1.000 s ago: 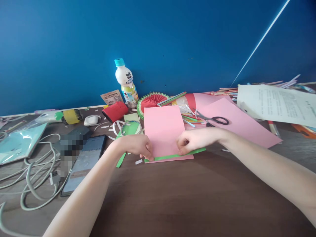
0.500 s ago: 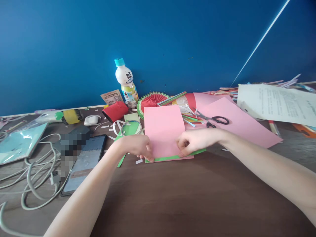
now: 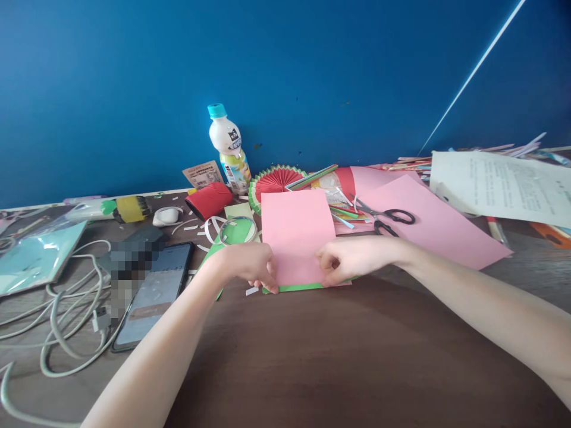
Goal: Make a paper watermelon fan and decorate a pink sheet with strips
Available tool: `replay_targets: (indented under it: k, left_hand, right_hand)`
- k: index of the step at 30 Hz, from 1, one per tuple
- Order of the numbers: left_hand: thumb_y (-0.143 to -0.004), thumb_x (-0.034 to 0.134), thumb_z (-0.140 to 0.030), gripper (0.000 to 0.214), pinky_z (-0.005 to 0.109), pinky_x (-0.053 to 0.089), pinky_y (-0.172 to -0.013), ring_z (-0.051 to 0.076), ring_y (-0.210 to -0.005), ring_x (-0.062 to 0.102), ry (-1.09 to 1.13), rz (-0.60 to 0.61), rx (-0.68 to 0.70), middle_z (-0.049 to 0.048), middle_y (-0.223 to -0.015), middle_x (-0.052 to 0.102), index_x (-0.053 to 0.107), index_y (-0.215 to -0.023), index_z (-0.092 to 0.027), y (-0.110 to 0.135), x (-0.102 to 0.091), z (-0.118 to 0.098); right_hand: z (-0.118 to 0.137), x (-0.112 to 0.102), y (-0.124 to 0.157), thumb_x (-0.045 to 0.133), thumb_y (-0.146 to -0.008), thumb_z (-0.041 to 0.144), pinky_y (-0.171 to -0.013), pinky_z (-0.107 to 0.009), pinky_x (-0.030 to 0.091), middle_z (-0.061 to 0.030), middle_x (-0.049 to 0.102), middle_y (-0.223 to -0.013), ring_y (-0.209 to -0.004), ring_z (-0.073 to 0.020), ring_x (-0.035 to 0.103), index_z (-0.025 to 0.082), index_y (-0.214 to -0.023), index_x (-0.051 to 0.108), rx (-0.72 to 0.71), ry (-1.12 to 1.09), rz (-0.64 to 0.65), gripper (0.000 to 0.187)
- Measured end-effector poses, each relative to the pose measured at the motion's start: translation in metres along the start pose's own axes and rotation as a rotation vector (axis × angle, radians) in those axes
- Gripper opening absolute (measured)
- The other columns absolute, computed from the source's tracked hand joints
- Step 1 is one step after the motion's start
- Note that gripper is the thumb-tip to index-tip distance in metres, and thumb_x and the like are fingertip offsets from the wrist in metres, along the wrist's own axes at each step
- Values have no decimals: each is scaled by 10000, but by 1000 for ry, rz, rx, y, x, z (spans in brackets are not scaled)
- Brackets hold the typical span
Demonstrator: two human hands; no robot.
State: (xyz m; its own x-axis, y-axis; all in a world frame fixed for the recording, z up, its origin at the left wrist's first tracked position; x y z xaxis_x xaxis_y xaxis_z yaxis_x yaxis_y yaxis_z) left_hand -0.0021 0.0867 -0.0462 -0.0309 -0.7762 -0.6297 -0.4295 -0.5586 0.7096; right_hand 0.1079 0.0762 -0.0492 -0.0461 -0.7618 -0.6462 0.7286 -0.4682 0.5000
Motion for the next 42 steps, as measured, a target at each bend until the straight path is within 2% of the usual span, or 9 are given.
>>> replay_targets:
  k: [25, 42]
  left_hand:
    - [-601, 635, -346, 190, 202, 344, -473, 116, -521, 529, -24, -19, -3, 9, -536, 612, 646, -607, -157, 0, -1, -1]
    - [-611, 633, -340, 187, 201, 340, -470, 112, -516, 522, -30, -12, -2, 5, -530, 593, 641, -614, -153, -1, 0, -2]
  right_hand:
    - [1, 1, 0, 512, -720, 377, -541, -247, 295, 0, 499, -665, -573, -92, 417, 156, -528, 477, 49, 17, -9, 295]
    - [0, 1, -3, 501, -711, 339, -508, -241, 278, 10, 475, -632, -544, -82, 387, 157, -517, 460, 25, 49, -37, 269]
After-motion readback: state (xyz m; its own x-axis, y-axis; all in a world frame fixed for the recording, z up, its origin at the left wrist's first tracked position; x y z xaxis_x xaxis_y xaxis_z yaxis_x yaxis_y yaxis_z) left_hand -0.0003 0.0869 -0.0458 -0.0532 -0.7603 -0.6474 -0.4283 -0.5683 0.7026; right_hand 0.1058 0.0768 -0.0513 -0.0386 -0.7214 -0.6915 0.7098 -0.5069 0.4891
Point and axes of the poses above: each hand's wrist, its own y-axis away from the middle knuckle, its own x-axis out of the palm, z = x × y, the point moved 9 cm from there along -y, towards the middle knuckle
